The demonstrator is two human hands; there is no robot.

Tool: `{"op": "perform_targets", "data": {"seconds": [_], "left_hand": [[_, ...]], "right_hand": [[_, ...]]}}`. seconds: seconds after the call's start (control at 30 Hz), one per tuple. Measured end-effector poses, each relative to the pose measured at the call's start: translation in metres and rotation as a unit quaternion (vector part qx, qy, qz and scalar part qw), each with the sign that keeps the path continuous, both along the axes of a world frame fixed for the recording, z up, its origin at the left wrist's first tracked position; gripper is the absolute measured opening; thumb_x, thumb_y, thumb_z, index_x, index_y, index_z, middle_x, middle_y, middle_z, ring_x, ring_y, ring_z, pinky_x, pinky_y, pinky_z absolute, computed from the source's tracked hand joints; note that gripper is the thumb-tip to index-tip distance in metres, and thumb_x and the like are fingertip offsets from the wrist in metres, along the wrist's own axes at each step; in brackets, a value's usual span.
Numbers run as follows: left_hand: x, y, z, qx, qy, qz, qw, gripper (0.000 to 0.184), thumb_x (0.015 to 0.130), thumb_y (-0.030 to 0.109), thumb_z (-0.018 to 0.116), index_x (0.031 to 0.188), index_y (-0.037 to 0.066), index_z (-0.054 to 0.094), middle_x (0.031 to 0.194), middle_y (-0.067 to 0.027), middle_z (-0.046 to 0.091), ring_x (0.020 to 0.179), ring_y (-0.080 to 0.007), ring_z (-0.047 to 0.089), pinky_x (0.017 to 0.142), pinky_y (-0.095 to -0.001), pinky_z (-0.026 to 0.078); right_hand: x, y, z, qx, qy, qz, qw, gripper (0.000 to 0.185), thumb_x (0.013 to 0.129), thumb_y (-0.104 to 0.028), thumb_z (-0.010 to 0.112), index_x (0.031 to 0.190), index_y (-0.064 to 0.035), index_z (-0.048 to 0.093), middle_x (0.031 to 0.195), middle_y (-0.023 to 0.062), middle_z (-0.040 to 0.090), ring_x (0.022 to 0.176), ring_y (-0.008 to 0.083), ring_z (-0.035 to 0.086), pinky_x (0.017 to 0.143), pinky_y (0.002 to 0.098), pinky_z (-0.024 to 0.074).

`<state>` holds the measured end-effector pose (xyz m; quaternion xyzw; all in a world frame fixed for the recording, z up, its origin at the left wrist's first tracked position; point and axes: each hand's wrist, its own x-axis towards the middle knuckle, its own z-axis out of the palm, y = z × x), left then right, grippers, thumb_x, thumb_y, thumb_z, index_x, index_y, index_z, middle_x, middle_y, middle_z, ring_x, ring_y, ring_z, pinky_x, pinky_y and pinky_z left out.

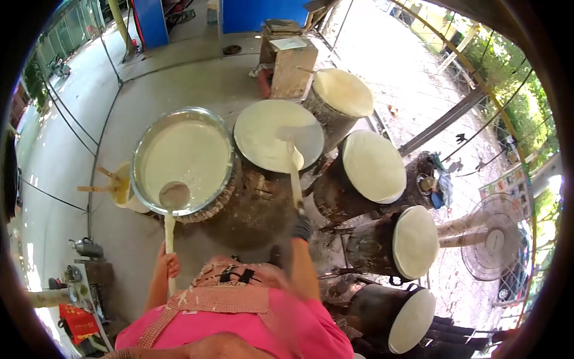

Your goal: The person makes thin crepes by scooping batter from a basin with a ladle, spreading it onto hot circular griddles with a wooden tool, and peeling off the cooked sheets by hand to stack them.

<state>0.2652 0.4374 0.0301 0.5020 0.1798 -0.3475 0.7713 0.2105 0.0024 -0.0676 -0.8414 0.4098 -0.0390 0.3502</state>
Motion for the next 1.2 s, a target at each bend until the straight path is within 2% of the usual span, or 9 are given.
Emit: {"op": "perform_targets", "data": {"seconds": [0.13, 0.23, 0.37, 0.47, 0.63, 0.73, 0.9, 1.03, 1.2], "left_hand": [[-0.009, -0.003, -0.020, -0.156, 0.074, 0.070, 0.983, 0.061, 0.077, 0.007, 0.046, 0.129, 0.031, 0.024, 0.049, -0.0001, 0.029, 0.032, -0.0103, 0.031, 0.025, -0.0239, 0.027], [-0.010, 0.001, -0.033, -0.238, 0.094, 0.041, 0.966, 0.053, 0.080, 0.012, 0.046, 0.125, 0.033, 0.028, 0.050, 0.0000, 0.029, 0.031, -0.0102, 0.030, 0.025, -0.0239, 0.028], [-0.016, -0.008, -0.019, -0.238, 0.094, 0.043, 0.966, 0.041, 0.082, 0.011, 0.044, 0.117, 0.032, 0.039, 0.052, 0.0005, 0.029, 0.032, -0.0090, 0.027, 0.025, -0.0224, 0.024], [-0.014, -0.028, -0.029, -0.276, 0.171, 0.082, 0.942, 0.039, 0.081, 0.009, 0.042, 0.114, 0.031, 0.040, 0.052, 0.0015, 0.028, 0.032, -0.0087, 0.027, 0.025, -0.0222, 0.024], [0.001, -0.052, -0.028, -0.246, 0.150, 0.024, 0.957, 0.036, 0.082, 0.008, 0.041, 0.111, 0.029, 0.042, 0.051, 0.0027, 0.026, 0.033, -0.0077, 0.025, 0.026, -0.0213, 0.023], [-0.005, -0.055, -0.024, -0.222, 0.096, -0.022, 0.970, 0.028, 0.086, 0.009, 0.038, 0.111, 0.020, 0.042, 0.052, 0.0019, 0.030, 0.034, -0.0070, 0.027, 0.027, -0.0219, 0.024], [0.009, -0.088, -0.024, -0.171, 0.193, 0.018, 0.966, 0.047, 0.083, 0.005, 0.041, 0.122, 0.028, 0.028, 0.053, 0.0022, 0.030, 0.036, -0.0068, 0.028, 0.029, -0.0196, 0.024], [0.022, -0.109, -0.019, -0.096, 0.106, -0.055, 0.988, 0.052, 0.081, 0.005, 0.043, 0.122, 0.034, 0.028, 0.051, 0.0009, 0.026, 0.033, -0.0077, 0.026, 0.027, -0.0205, 0.022], [0.023, -0.140, -0.027, -0.057, 0.191, -0.022, 0.980, 0.045, 0.080, 0.006, 0.045, 0.115, 0.029, 0.031, 0.050, 0.0014, 0.027, 0.032, -0.0075, 0.025, 0.026, -0.0211, 0.022]], "right_hand": [[0.067, 0.015, -0.053, -0.585, 0.158, -0.055, 0.793, 0.035, 0.080, -0.039, 0.044, 0.077, -0.0089, 0.062, 0.067, 0.0109, 0.061, 0.063, 0.0284, 0.058, 0.056, 0.0368, 0.0467], [0.058, -0.013, -0.125, -0.290, -0.036, 0.037, 0.956, 0.040, 0.076, -0.046, 0.048, 0.083, -0.0086, 0.062, 0.071, 0.0118, 0.062, 0.071, 0.0286, 0.059, 0.060, 0.0384, 0.0474], [0.030, -0.054, 0.004, -0.041, -0.061, -0.064, 0.995, 0.028, 0.073, -0.035, 0.051, 0.079, -0.0089, 0.062, 0.064, 0.0177, 0.059, 0.061, 0.0314, 0.058, 0.055, 0.0408, 0.0451], [0.081, -0.057, -0.038, -0.334, 0.177, 0.159, 0.912, 0.031, 0.074, -0.037, 0.051, 0.079, -0.0087, 0.063, 0.072, 0.0174, 0.060, 0.069, 0.0340, 0.057, 0.061, 0.0408, 0.0458], [0.040, -0.069, -0.105, -0.099, 0.022, 0.063, 0.993, 0.038, 0.081, -0.045, 0.041, 0.090, -0.0140, 0.061, 0.081, 0.0155, 0.061, 0.082, 0.0334, 0.057, 0.077, 0.0446, 0.0424], [0.038, -0.120, -0.004, -0.056, 0.049, -0.012, 0.997, 0.026, 0.078, -0.031, 0.049, 0.082, -0.0080, 0.061, 0.076, 0.0152, 0.060, 0.075, 0.0309, 0.058, 0.065, 0.0430, 0.0458], [0.064, -0.080, -0.049, -0.334, -0.028, 0.111, 0.936, 0.026, 0.080, -0.030, 0.051, 0.083, -0.0067, 0.060, 0.076, 0.0176, 0.059, 0.070, 0.0321, 0.058, 0.057, 0.0410, 0.0449], [0.024, -0.131, -0.075, -0.218, -0.173, 0.015, 0.960, 0.019, 0.076, -0.028, 0.051, 0.078, -0.0147, 0.064, 0.060, 0.0164, 0.057, 0.053, 0.0298, 0.055, 0.047, 0.0409, 0.0433], [0.063, -0.176, -0.123, -0.389, 0.107, 0.157, 0.901, 0.021, 0.079, -0.027, 0.048, 0.088, -0.0114, 0.059, 0.069, 0.0102, 0.054, 0.064, 0.0239, 0.052, 0.059, 0.0338, 0.0433]]}}
